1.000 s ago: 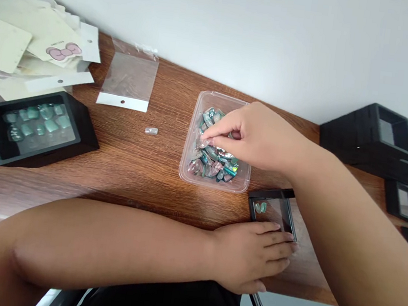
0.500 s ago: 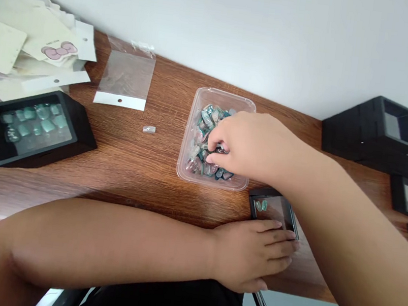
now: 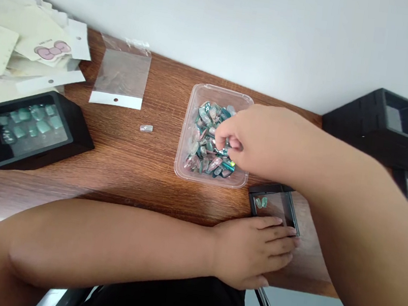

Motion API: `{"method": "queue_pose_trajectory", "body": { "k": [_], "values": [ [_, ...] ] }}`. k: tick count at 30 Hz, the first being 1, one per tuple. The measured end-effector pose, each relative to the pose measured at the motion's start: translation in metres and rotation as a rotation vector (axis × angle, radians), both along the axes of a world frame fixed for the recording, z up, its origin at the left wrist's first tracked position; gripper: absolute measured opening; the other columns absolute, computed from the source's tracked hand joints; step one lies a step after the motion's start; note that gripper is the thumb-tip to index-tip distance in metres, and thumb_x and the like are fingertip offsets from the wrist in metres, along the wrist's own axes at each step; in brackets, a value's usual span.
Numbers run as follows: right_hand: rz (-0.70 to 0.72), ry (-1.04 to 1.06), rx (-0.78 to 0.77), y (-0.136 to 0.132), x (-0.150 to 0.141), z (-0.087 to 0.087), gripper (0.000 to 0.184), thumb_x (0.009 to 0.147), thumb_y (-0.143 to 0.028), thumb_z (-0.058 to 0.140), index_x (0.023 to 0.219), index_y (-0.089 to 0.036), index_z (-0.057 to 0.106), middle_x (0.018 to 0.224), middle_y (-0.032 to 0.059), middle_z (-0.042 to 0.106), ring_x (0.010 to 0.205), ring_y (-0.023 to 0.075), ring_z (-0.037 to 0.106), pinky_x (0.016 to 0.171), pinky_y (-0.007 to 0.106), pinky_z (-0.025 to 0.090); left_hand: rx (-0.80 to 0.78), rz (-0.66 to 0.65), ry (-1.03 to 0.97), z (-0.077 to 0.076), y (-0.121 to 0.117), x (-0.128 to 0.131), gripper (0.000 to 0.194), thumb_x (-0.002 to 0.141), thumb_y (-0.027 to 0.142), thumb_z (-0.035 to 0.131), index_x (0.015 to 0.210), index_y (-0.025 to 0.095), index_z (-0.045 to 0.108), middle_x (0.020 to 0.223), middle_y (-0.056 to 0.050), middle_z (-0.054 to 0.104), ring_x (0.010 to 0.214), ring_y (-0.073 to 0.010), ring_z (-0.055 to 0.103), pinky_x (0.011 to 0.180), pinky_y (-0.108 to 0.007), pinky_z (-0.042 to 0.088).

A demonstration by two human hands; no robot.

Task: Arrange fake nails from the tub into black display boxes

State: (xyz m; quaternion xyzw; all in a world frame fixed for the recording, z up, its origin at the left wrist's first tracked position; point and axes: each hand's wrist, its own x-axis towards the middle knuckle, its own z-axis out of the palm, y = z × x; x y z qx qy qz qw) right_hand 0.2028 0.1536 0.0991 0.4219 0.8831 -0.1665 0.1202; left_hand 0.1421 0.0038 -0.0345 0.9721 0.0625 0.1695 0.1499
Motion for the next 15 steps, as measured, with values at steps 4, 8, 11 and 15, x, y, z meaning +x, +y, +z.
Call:
{"method": "queue_pose_trajectory", "body": {
  "k": [4,8,11,15],
  "values": [
    [0.004,-0.117,-0.095,-0.001,0.005,0.006,0.013,0.079,-0.031,0.067,0.088,-0.028,0.077,0.062,-0.0009,0.063,0.043,0.0105,0.044,0.049,0.033,0.029,0.007,-0.019,0.023,0.003,0.002,-0.003,0.059,0.097,0.045,0.048,0.143,0.012,0.063,0.161,-0.012,0.049,0.153,-0.0298,0.043,0.129,-0.046,0.023],
    [-0.039,-0.250,-0.058,-0.008,-0.002,-0.002,0.019,0.075,-0.033,0.074,0.092,-0.032,0.081,0.066,-0.0004,0.065,0.047,0.0126,0.046,0.050,0.034,0.030,0.032,0.000,0.067,0.014,0.005,-0.010,0.058,0.099,0.043,0.045,0.147,0.014,0.060,0.163,-0.010,0.047,0.154,-0.0268,0.040,0.130,-0.042,0.023],
    [-0.028,-0.281,0.000,-0.012,-0.005,-0.008,0.024,0.072,-0.028,0.073,0.092,-0.035,0.082,0.082,0.0001,0.074,0.059,0.0173,0.055,0.053,0.033,0.031,0.036,0.011,0.069,0.017,0.005,-0.013,0.057,0.099,0.043,0.046,0.147,0.015,0.060,0.162,-0.009,0.048,0.155,-0.0255,0.040,0.130,-0.041,0.023],
    [0.007,-0.175,0.031,-0.013,0.000,-0.006,0.018,0.075,-0.024,0.066,0.083,-0.031,0.081,0.083,0.0004,0.075,0.063,0.0167,0.058,0.055,0.033,0.032,0.025,0.001,0.044,0.015,0.005,-0.013,0.057,0.099,0.043,0.047,0.146,0.013,0.061,0.162,-0.011,0.049,0.154,-0.0272,0.041,0.130,-0.042,0.024]
  ]
}}
